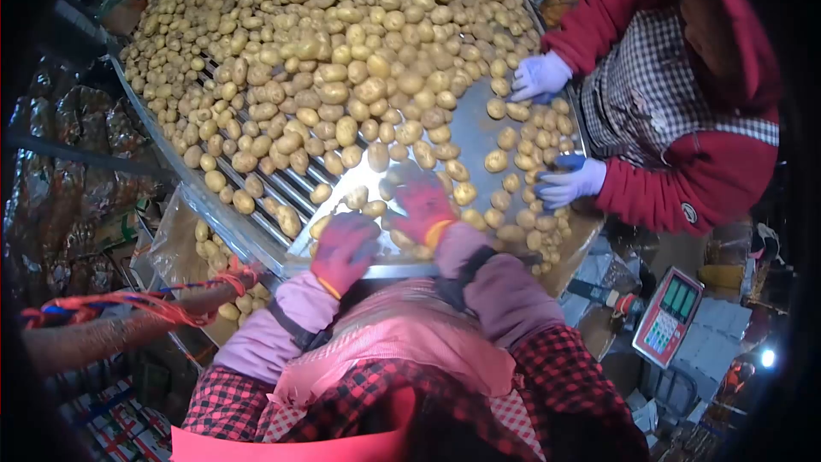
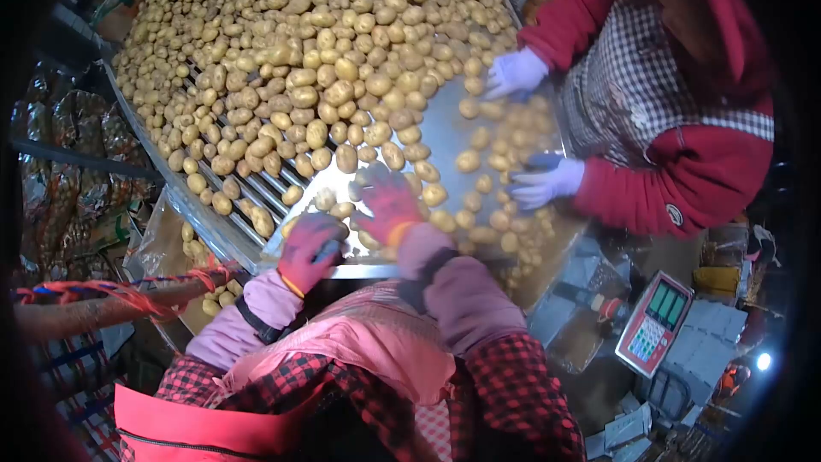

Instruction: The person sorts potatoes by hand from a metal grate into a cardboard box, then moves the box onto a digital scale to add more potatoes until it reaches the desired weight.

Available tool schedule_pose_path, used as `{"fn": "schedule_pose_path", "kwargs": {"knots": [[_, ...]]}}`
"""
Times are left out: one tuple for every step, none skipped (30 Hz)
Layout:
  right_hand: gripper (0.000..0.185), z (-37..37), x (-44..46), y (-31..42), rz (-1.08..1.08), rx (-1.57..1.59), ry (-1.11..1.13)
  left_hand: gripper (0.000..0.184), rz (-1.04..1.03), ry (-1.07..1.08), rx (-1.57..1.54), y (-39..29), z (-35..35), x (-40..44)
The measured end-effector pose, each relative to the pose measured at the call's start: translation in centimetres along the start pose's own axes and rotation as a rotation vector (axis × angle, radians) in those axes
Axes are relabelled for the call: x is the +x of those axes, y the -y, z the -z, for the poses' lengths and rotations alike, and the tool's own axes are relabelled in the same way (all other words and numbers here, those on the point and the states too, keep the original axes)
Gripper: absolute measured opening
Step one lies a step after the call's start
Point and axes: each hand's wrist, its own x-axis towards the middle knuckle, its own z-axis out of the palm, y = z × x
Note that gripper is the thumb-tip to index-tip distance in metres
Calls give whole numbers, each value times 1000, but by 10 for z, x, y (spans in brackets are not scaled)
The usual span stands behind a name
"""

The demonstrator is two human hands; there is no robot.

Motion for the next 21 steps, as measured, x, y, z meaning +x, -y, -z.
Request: {"fn": "schedule_pose_path", "kwargs": {"knots": [[63, 5, 1, -21, -111, 91, -18, 39, 25, -190, 157, 8, 10, -3], [67, 13, 2, -44, -216, 177, -29, 38, 166, -161, 205, 16, 25, -5], [68, 25, -1, -66, -309, -23, 99, 41, 272, -175, 372, 22, 31, -13], [69, 38, 1, -84, -397, -231, 217, 44, 304, -185, 406, 33, 30, -26], [70, 45, 10, -95, -428, -308, 71, 47, 335, -203, 443, 38, 32, -26], [70, 49, 17, -100, -456, -378, -75, 51, 356, -157, 398, 38, 30, -25], [70, 50, 27, -103, -481, -441, -217, 53, 378, -113, 424, 38, 30, -24], [70, 51, 48, -103, -372, -350, -210, 53, 410, -136, 403, 39, 29, -25], [70, 50, 76, -103, -264, -255, -204, 53, 441, -158, 387, 40, 30, -27], [70, 49, 109, -101, -160, -157, -198, 53, 459, -138, 380, 40, 31, -27], [71, 46, 146, -95, -103, -97, -215, 54, 473, -118, 373, 42, 32, -27], [72, 42, 187, -88, -48, -34, -229, 54, 489, -96, 365, 42, 32, -26], [74, 37, 226, -80, 28, -36, -242, 55, 500, -90, 357, 44, 32, -26], [76, 31, 263, -71, 100, -34, -257, 55, 510, -82, 349, 45, 31, -27], [79, 23, 299, -61, 109, -53, -241, 55, 520, -71, 343, 46, 32, -29], [81, 15, 328, -51, 117, -72, -226, 56, 517, -83, 332, 47, 33, -30], [81, 11, 348, -41, 70, -113, -107, 57, 522, -80, 331, 48, 34, -30], [80, 10, 362, -32, 24, -161, 14, 57, 526, -79, 324, 48, 36, -30], [80, 7, 371, -24, -25, -215, 136, 58, 526, -77, 314, 47, 37, -31], [77, 5, 378, -15, -42, -165, 249, 59, 531, -89, 315, 47, 36, -33], [75, 3, 375, -7, 28, -171, 249, 59, 537, -86, 316, 48, 36, -33]]}}
